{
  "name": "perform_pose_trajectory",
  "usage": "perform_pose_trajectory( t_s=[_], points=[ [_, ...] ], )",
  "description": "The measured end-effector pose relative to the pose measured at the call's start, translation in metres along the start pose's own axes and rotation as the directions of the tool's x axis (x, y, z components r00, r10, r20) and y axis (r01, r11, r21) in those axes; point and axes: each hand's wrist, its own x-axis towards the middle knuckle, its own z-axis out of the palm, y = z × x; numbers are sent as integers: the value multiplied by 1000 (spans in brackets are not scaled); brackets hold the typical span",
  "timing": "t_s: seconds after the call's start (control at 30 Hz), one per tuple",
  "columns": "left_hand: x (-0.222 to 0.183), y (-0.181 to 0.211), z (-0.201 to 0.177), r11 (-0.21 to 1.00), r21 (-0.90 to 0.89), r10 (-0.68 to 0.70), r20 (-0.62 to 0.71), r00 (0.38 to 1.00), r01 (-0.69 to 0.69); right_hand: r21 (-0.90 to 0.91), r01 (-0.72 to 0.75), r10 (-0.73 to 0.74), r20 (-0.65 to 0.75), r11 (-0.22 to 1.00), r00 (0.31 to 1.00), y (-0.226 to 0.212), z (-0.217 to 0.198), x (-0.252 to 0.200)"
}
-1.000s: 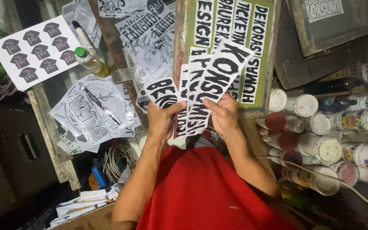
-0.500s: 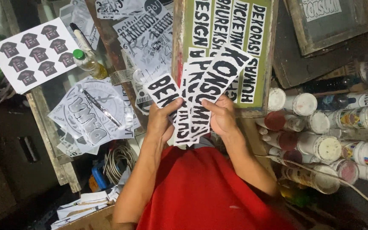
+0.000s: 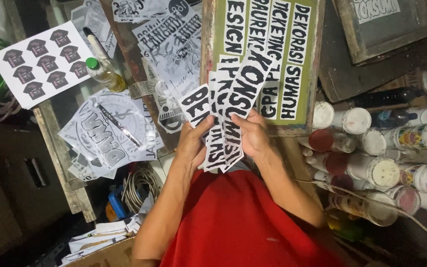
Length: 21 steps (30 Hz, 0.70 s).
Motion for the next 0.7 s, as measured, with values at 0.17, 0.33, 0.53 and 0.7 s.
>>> perform_pose_trajectory(
  t_s=[0.17,0.33,0.53,0.7],
  points=[
    [7,-14,-11,999,51,14,31,999,-15,-151,191,-194,-4,970,981,17,-18,3],
    [21,-37,-35,999,38,-18,42,999,17,-233,257,-263,5,938,965,15,-11,-6],
    [31,-35,-24,993,66,-95,-23,995,96,-530,275,-218,169,802,961,7,-10,-19],
    [40,-31,-18,990,-4,-134,-261,956,138,-717,97,89,216,690,972,-12,-14,-36]
  ],
)
